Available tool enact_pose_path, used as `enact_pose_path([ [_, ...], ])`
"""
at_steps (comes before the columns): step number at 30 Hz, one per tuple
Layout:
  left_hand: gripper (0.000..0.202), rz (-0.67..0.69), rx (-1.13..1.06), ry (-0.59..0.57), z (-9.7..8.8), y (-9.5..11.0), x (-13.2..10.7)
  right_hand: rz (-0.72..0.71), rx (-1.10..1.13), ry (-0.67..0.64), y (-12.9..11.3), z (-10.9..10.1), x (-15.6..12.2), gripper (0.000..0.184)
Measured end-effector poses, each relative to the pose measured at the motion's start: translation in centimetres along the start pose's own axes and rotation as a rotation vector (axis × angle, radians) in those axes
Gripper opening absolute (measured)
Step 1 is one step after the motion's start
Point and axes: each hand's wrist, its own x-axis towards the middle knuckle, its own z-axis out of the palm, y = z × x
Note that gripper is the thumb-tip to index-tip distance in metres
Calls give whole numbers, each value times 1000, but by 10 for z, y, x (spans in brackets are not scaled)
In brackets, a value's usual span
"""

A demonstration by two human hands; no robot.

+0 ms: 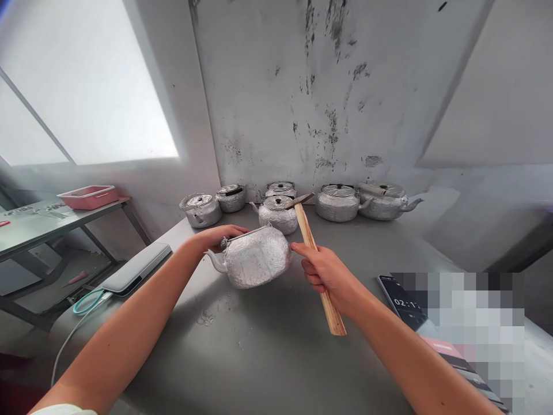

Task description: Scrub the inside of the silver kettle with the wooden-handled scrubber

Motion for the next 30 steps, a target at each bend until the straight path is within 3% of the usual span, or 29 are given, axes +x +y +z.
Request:
enact_pose_path([
  [9, 28, -19, -81, 15, 1, 0, -2, 5, 3, -6, 2, 0, 0, 33],
  [19, 37, 123, -179, -65, 6, 5, -7, 21, -45, 2, 2, -2, 1, 42],
  [30, 39, 241, -200, 91, 9, 4, -2, 30, -90, 23, 2, -2, 2, 46],
])
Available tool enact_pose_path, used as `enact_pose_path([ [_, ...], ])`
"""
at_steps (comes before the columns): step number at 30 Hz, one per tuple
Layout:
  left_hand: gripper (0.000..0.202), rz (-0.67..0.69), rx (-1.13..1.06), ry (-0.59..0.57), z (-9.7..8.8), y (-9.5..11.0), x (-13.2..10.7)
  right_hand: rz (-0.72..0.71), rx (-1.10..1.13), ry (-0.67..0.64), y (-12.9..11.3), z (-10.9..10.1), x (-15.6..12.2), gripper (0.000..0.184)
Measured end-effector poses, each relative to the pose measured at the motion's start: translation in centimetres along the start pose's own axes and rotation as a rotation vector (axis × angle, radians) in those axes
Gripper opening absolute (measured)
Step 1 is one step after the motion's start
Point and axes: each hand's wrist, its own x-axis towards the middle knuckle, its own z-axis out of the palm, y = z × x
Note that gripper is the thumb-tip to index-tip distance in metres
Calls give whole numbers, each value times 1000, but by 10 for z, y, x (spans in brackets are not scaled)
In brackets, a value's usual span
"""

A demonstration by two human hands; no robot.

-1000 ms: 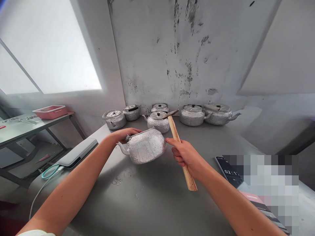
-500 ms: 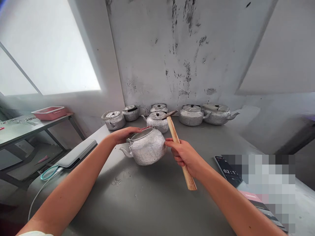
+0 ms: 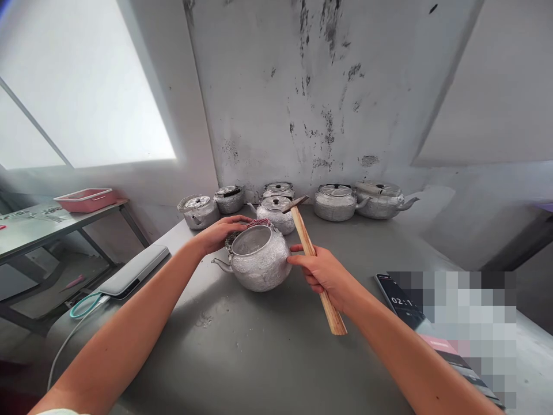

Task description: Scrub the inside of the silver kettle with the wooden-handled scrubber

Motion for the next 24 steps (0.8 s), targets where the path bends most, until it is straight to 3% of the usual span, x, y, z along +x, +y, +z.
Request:
enact_pose_path([
  [11, 33, -22, 72, -3, -3, -4, 3, 19, -44, 2, -2, 2, -1, 51],
  [17, 29, 20, 162, 63, -5, -2, 2, 8, -57, -6, -1, 3, -1, 49],
  [24, 30, 84, 110, 112, -4, 1, 3, 7, -80, -2, -1, 4, -2, 45],
])
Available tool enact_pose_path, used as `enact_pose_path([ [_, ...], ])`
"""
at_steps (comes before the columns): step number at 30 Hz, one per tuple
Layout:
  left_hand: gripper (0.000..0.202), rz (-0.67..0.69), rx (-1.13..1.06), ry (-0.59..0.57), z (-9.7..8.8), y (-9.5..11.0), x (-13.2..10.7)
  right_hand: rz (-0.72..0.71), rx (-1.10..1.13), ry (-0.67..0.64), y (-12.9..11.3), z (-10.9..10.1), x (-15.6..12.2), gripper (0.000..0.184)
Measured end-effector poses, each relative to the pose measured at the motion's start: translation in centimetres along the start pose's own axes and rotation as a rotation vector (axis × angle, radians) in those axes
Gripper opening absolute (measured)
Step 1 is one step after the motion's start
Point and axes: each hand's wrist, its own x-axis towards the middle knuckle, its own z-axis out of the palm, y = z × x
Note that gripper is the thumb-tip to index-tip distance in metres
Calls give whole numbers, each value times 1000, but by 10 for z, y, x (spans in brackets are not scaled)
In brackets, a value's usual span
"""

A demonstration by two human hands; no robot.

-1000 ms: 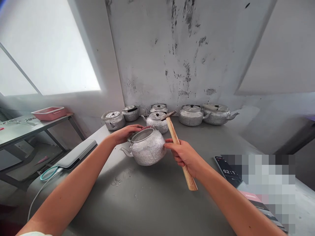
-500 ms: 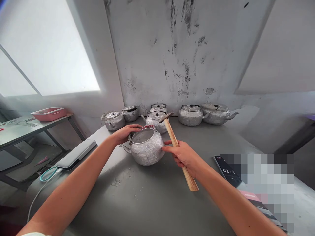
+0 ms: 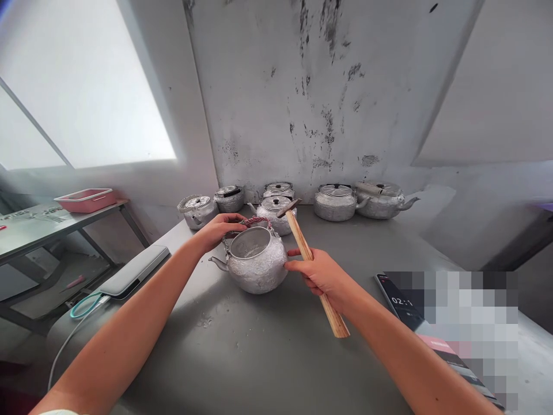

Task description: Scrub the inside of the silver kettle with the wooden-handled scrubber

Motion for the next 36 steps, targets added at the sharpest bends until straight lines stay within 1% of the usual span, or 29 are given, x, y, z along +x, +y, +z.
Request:
enact_pose_path([
  [6, 30, 40, -37, -28, 1, 1, 0, 28, -31, 22, 2, -1, 3, 44],
  [13, 32, 79, -44, -40, 0, 2, -1, 45, -39, 7, 3, -1, 4, 41],
  [21, 28, 93, -111, -43, 4, 9, -6, 65, -37, -1, 4, -1, 4, 41],
  [29, 32, 114, -179, -28, 6, 17, -8, 88, -37, 7, 1, 0, 3, 32],
  [36, 32, 109, -171, -27, 6, 21, -11, 91, -52, 50, 2, -2, 5, 24],
])
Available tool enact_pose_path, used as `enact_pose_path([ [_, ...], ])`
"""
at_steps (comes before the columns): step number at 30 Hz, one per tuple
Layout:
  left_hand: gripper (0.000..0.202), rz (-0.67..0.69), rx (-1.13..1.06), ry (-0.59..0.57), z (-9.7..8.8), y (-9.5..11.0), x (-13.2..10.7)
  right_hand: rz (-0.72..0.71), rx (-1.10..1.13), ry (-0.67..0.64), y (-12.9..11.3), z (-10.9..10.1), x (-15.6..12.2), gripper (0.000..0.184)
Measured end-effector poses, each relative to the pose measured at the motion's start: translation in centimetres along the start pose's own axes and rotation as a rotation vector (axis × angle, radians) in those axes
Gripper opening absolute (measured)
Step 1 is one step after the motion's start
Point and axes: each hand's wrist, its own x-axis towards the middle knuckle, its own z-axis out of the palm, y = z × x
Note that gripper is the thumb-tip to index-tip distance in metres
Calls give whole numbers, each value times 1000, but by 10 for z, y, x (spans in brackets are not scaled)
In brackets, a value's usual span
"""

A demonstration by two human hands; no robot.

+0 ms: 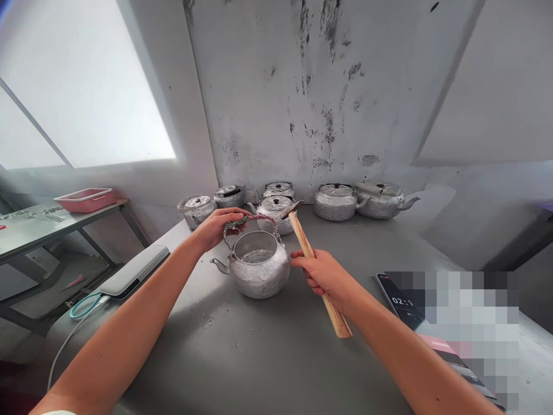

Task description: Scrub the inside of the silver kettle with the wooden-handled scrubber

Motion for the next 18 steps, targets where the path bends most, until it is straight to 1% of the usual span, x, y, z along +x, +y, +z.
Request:
enact_pose_path([
  [7, 29, -7, 24, 15, 3, 3, -1, 19, -27, 15, 1, 1, 1, 34],
  [18, 30, -51, 41, 5, -4, -5, 2, 27, -35, 9, 1, 0, 0, 36],
])
